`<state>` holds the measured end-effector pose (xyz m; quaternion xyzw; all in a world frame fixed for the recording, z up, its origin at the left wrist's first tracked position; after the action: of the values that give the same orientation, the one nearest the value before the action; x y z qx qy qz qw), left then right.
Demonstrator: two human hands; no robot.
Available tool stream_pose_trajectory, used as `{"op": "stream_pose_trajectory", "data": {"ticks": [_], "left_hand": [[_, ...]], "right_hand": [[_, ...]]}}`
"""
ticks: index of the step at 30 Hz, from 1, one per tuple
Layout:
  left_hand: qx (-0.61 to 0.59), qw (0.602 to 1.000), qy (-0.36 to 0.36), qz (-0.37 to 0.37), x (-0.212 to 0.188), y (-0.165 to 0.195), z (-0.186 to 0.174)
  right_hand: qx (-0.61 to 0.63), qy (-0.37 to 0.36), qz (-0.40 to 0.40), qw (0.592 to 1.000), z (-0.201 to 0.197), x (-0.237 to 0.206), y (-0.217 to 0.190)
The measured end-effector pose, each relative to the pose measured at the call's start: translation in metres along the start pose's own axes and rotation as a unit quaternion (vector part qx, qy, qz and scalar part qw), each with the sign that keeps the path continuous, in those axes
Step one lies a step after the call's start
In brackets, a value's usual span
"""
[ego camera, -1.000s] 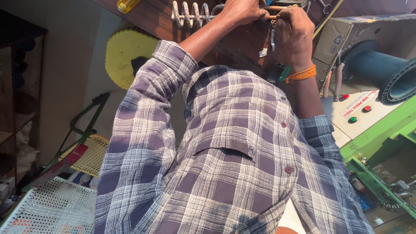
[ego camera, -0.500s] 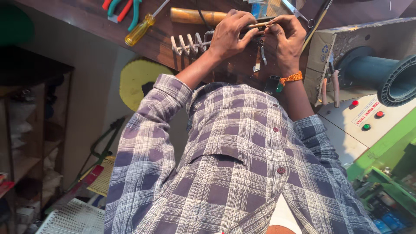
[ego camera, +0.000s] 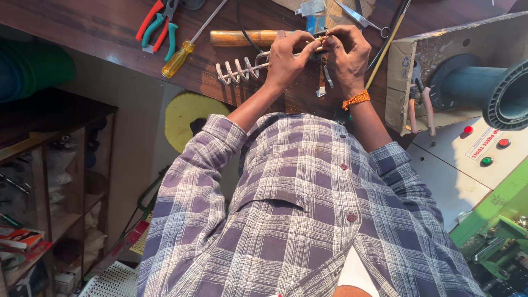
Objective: The person repairs a small electrical device at a workbench, holding its black plastic housing and using a screwdriver to loosen and tighten its screws. They reposition the device and its cable repeatedly while working on different sides of the housing.
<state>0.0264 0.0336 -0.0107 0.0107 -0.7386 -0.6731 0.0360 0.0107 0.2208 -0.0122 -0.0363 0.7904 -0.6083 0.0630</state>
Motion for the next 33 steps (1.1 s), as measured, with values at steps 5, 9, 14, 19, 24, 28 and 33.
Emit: {"op": "stream_pose_trajectory", "data": {"ticks": [5,9,14,19,24,28,33], "left_hand": [[-0.148,0.977,-0.024,-0.149,0.014,-0.016,0.009],[-0.244,0.954,-0.053,-0.164,0.022,-0.023,0.01],[-0.165,0.984,-0.041,-0.048,0.011,-0.016,0.009],[-0.121,0.992,-0.037,-0.001,0.001,-0.001,0.007],[-0.129,0.991,-0.036,0.028,-0.001,0.006,0.007],[-0.053,0.996,-0.03,0.069,-0.003,0.012,0.005],[0.118,0.978,-0.039,0.168,0.0,0.029,0.0]], "right_hand": [[0.004,-0.016,-0.01,1.0,0.001,0.0,-0.001],[0.051,-0.014,-0.007,0.999,0.001,0.002,-0.004],[0.093,-0.066,-0.002,0.994,0.002,-0.001,-0.014],[0.094,-0.083,0.032,0.992,0.002,-0.002,-0.021],[0.113,-0.1,0.024,0.988,-0.002,-0.001,-0.022],[0.1,-0.107,0.021,0.989,-0.006,-0.002,-0.022],[0.128,-0.099,0.027,0.986,-0.007,-0.007,-0.019]]}}
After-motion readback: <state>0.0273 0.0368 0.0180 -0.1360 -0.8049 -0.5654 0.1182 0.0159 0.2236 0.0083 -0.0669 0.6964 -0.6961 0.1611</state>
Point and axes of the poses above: each hand's wrist, its own x-axis towards the middle knuckle, its own z-axis out of the palm, y = z × x, the point moved 1 cm from there along x, towards the middle knuckle, and after that the axes turned 11 degrees about -x, right-handed, at the moved point
